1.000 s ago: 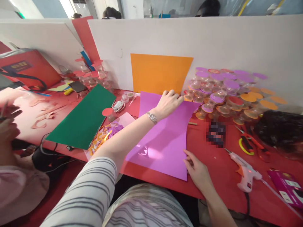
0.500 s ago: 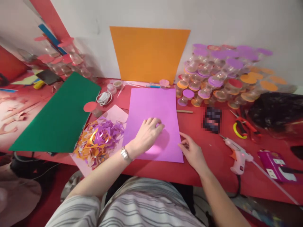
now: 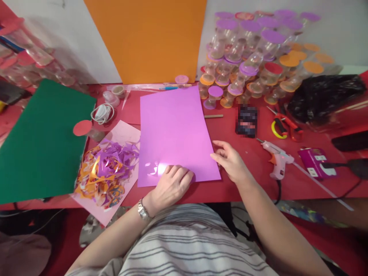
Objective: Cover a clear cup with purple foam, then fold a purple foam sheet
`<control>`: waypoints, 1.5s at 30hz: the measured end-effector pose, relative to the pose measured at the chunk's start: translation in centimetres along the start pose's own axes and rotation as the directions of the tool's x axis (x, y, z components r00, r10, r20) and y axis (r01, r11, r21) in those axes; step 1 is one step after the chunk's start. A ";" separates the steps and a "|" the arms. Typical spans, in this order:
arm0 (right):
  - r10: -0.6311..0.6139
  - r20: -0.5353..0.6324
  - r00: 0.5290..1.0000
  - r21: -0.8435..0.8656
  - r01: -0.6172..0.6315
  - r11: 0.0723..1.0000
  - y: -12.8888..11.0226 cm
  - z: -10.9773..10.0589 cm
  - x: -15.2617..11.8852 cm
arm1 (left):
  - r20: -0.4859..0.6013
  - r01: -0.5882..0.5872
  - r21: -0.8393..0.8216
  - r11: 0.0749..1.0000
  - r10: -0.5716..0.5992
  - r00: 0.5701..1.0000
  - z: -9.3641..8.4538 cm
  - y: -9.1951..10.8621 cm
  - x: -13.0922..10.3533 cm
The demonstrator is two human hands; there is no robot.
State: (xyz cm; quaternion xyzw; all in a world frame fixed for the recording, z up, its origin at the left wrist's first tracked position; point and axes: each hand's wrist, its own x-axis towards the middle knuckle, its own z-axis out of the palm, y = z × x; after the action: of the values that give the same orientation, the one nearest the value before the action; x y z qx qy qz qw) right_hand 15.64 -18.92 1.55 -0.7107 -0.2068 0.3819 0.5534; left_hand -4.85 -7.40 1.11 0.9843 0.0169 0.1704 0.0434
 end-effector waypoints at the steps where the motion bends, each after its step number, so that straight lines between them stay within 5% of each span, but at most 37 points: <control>1: 0.004 0.010 1.000 0.009 -0.004 1.000 -0.2 0.0 0.0 | -0.020 -0.013 0.001 1.000 0.013 1.000 -0.1 0.0 0.0; 7: -0.097 0.007 0.995 -0.075 0.097 0.992 -0.3 0.0 0.1 | -0.087 -0.026 0.008 1.000 0.027 0.996 -0.4 0.0 0.3; 12: -0.117 0.069 0.991 -0.361 0.134 0.923 -0.2 -1.4 0.6 | -0.076 -0.037 0.019 0.999 0.038 0.996 0.3 -0.1 0.2; 15: -0.215 -0.002 0.977 -0.518 0.183 0.835 -1.3 -2.9 1.9 | -0.058 -0.052 0.016 0.999 0.053 0.997 0.9 -0.2 -0.1; 22: -0.542 -0.149 0.827 -0.688 0.307 0.658 -5.5 -4.3 10.0 | -0.071 -0.033 -0.030 0.999 0.031 0.997 1.2 0.0 0.2; 26: -0.667 -0.095 0.739 -0.810 0.332 0.483 -6.7 -3.2 14.4 | -0.079 -0.013 -0.060 0.998 0.008 0.997 1.6 0.1 0.0; 31: -0.729 0.014 0.684 -0.840 0.404 0.363 -8.1 -1.6 16.4 | -0.106 0.023 -0.112 0.993 -0.035 0.994 2.5 0.1 -0.5; 35: -0.780 0.131 0.612 -0.853 0.470 0.226 -12.3 -0.8 18.6 | -0.092 0.039 -0.172 0.984 -0.056 0.994 2.9 0.1 -0.6; 40: -0.823 0.236 0.517 -0.876 0.479 0.050 -21.5 0.9 25.8 | -0.060 0.052 -0.228 0.972 -0.067 0.996 3.2 0.0 -0.8; 45: -0.825 0.135 0.549 -0.943 0.327 0.064 -27.5 2.6 32.1 | -0.192 0.052 -0.232 0.971 -0.098 0.977 4.8 0.2 -1.1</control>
State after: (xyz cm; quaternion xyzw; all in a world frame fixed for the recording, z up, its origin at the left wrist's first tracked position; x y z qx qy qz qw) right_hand 37.18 14.00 17.24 -0.7941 -0.5197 -0.2408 0.2032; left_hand -4.28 -8.00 -3.75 0.9492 0.0392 0.2685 0.1594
